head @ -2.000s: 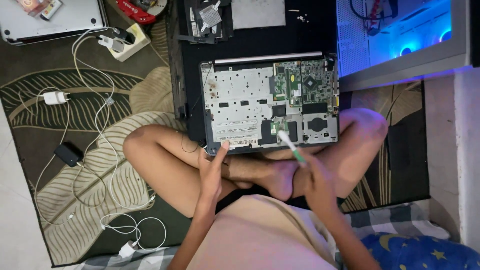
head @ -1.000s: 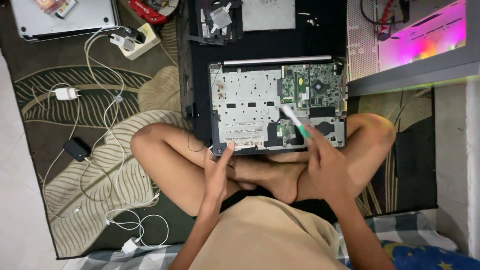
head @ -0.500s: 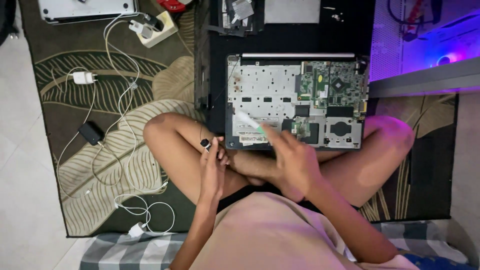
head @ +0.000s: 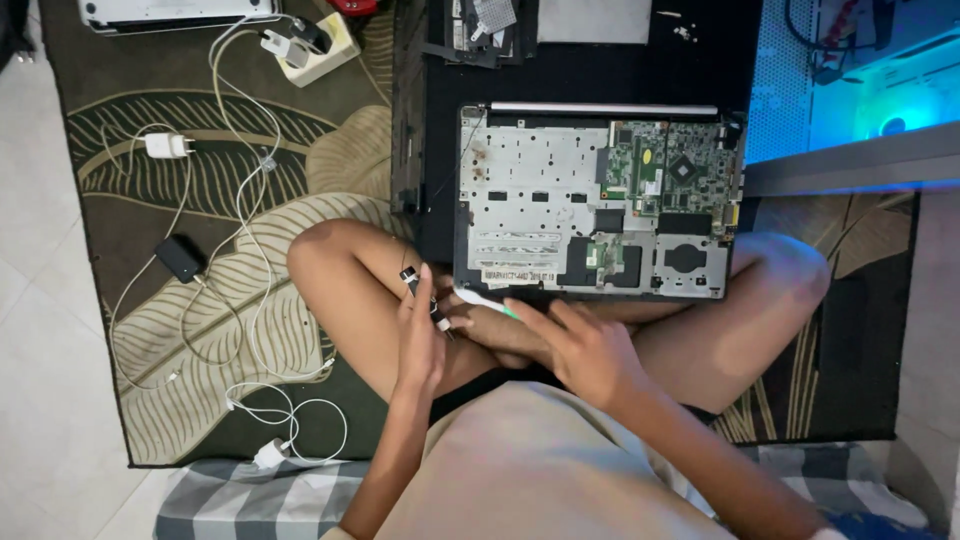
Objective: The person sits cross-legged on the floor and cleans the internal components of a disassembled laptop. They use a toothbrush to scrub the motherboard and a small metal heatsink, then use a screwdriver to remove and reattach screws on the chassis.
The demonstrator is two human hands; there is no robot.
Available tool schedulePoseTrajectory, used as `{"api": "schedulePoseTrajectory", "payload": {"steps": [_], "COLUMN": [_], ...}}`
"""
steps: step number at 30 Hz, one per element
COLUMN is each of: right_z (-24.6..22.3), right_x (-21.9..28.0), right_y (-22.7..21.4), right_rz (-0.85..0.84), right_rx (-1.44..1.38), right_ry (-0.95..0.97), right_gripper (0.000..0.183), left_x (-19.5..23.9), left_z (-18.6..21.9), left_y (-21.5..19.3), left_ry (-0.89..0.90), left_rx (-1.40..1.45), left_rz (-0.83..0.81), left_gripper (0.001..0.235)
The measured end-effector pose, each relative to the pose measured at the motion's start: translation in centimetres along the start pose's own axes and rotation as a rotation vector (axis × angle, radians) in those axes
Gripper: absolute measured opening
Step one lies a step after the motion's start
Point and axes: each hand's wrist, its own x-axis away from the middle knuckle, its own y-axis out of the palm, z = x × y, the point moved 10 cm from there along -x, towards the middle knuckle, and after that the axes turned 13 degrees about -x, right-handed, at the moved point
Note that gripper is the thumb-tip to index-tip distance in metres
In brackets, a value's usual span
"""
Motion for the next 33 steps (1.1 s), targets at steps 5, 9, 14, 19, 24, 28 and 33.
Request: {"api": "schedulePoseTrajectory", "payload": {"steps": [5, 9, 14, 19, 24, 28, 33], "right_z": [2.9, 2.5, 6.2, 7.4, 5.5, 9.7, 9.5], "right_x": [3.4, 6.2, 8.2, 9.5, 7.3, 8.9, 11.6], "right_y": [-2.7, -1.0, -1.7, -5.0, -4.2, -6.5, -4.0], "right_rz": [0.106, 0.313, 0.481, 0.639, 0.512, 0.597, 0.503], "right_rx": [-0.106, -0.097, -0.301, -0.323, -0.581, -0.413, -0.351], "right_ry": [0.183, 0.194, 0.224, 0.312, 0.267, 0.291, 0.363], "right_gripper": [0.059, 0.048, 0.044, 0.042, 0.040, 0.041, 0.051], "left_x": [2.4, 3.7, 0.1, 0.8, 1.2, 1.7, 0.9], "left_z": [3.1, 5.3, 1.4, 2.1, 2.7, 3.3, 2.5], "left_y": [2.3, 4.0, 3.2, 3.4, 3.7, 3.9, 3.6], "left_ry": [0.057, 0.234, 0.244, 0.257, 0.284, 0.283, 0.274], "left_rx": [-0.048, -0.135, -0.020, 0.003, -0.004, -0.034, -0.052], "left_rz": [-0.040, -0.088, -0.098, -0.040, -0.038, -0.047, -0.037], "left_gripper": [0.025, 0.024, 0.033, 0.036, 0.036, 0.035, 0.036]}}
